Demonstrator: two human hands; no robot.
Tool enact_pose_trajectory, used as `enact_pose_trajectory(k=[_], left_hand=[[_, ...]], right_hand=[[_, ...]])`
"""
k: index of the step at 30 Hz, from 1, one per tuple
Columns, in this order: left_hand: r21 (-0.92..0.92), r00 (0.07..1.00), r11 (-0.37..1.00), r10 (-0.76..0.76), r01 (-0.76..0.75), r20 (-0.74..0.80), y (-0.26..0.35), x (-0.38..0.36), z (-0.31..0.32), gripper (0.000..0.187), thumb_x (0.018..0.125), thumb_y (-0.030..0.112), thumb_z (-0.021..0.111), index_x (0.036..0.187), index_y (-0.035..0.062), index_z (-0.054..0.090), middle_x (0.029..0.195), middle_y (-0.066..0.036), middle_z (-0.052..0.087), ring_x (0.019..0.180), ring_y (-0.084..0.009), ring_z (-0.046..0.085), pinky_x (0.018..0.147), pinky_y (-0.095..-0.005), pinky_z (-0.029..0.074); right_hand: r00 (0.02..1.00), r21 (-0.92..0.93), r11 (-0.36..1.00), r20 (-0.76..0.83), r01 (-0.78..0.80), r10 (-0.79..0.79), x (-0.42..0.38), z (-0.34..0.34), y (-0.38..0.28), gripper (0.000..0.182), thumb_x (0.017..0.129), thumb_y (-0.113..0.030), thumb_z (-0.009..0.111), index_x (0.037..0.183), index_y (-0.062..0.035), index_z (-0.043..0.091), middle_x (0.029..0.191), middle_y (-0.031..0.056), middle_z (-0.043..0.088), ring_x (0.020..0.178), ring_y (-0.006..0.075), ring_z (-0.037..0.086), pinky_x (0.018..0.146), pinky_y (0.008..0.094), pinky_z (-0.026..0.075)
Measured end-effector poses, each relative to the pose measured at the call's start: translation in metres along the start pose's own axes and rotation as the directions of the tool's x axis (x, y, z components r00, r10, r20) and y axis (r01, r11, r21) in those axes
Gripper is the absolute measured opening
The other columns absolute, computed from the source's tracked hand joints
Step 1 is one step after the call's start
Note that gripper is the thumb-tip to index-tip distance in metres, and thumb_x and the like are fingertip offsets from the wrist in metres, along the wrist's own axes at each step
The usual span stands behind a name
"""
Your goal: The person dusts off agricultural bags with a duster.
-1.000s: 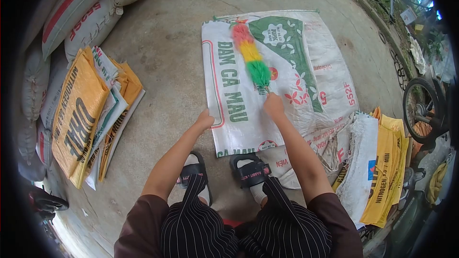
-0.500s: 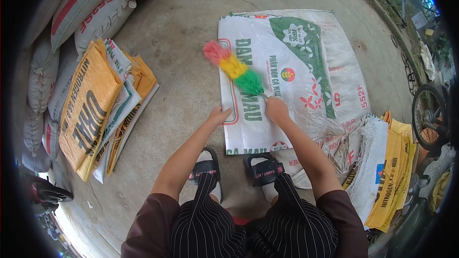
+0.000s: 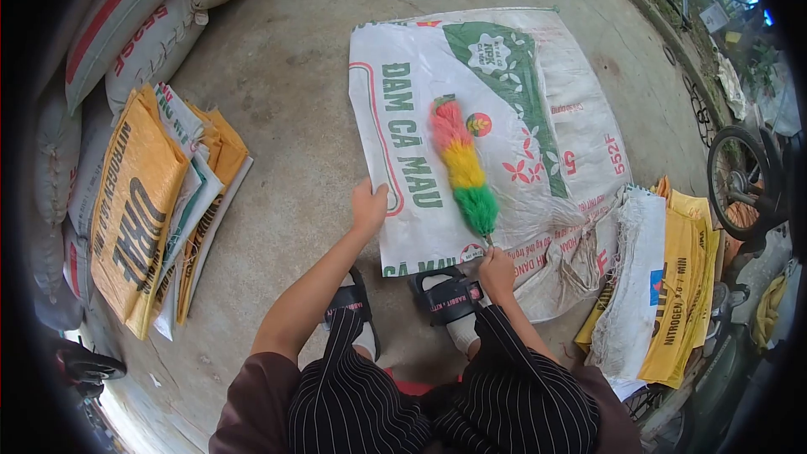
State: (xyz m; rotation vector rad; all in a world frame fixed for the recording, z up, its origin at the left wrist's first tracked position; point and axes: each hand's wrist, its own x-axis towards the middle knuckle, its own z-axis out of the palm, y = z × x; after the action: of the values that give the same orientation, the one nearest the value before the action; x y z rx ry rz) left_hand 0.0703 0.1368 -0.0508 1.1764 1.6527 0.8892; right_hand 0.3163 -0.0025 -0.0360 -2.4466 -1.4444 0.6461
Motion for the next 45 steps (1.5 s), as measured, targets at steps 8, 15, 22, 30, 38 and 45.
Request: enact_pose_trajectory(k=[8,15,22,30,38,45], left_hand=[[-0.174,0.985,0.97,0.164,-0.17,-0.047,0.068,-0.042,0.02,0.023,0.079,0.007,0.049,0.096,-0.0074,0.056,0.087,-0.012,0.064,0.079,-0.0175,0.06,0.073,-0.0288,0.044],[0.028,0.864,0.881,0.457,-0.473,0.209,0.14,-0.029,0.067,0.039,0.077,0.007,0.044,0.113,-0.0088,0.042,0.069,-0.024,0.058,0.062,-0.039,0.058,0.06,-0.0436,0.046],[0.306,0.766,0.83,0.206,-0.466,0.609,0.169,-0.004,0.16,0.078,0.073,0.013,0.046,0.132,-0.0128,0.0,0.077,-0.027,0.058,0.067,-0.0376,0.059,0.063,-0.0429,0.047],[0.335,0.785,0.845,0.148,-0.416,0.601,0.156,-0.014,0.154,0.08,0.073,0.013,0.048,0.133,-0.0093,0.0,0.077,-0.028,0.058,0.068,-0.0394,0.059,0.064,-0.0439,0.047],[-0.348,0.943,0.898,0.32,-0.27,0.093,0.055,-0.065,0.029,0.039,0.082,0.003,0.041,0.12,-0.0061,0.038,0.102,-0.02,0.058,0.096,-0.0264,0.057,0.084,-0.0326,0.042],[-0.159,0.974,0.987,0.047,-0.012,0.223,-0.007,-0.116,-0.013,0.034,0.084,0.004,0.043,0.115,-0.0072,0.045,0.111,-0.013,0.055,0.103,-0.0179,0.051,0.09,-0.0298,0.037]], right_hand=[[0.996,0.288,0.956,0.087,-0.049,0.024,0.022,0.029,0.025,0.036,0.087,-0.022,0.04,0.074,0.0064,0.057,0.07,0.0283,0.056,0.069,0.0443,0.055,0.063,0.0502,0.04],[0.955,0.308,0.942,0.215,0.13,-0.202,0.011,0.031,0.026,0.037,0.083,-0.03,0.046,0.085,0.0049,0.058,0.076,0.0263,0.059,0.074,0.0436,0.057,0.069,0.047,0.042],[0.601,0.629,0.1,0.77,-0.771,-0.213,0.02,0.03,0.084,0.028,0.084,-0.031,0.045,0.065,-0.0113,0.041,0.045,-0.0027,0.025,0.034,0.0105,0.023,0.032,0.0244,0.017],[0.962,0.854,0.483,0.068,-0.194,0.266,0.06,-0.099,0.077,0.04,0.093,-0.034,0.032,0.065,-0.0076,0.044,0.046,0.0009,0.035,0.036,0.0115,0.034,0.035,0.0276,0.028],[0.916,0.411,0.837,-0.322,0.362,-0.239,0.122,-0.118,-0.056,0.03,0.089,-0.018,0.039,0.071,0.0017,0.051,0.062,0.0196,0.053,0.058,0.0333,0.052,0.056,0.0392,0.04],[0.955,-0.006,0.955,-0.014,0.295,-0.295,0.131,0.042,-0.1,0.028,0.088,-0.02,0.041,0.076,0.0012,0.054,0.067,0.0233,0.056,0.07,0.0391,0.057,0.061,0.0476,0.043]])
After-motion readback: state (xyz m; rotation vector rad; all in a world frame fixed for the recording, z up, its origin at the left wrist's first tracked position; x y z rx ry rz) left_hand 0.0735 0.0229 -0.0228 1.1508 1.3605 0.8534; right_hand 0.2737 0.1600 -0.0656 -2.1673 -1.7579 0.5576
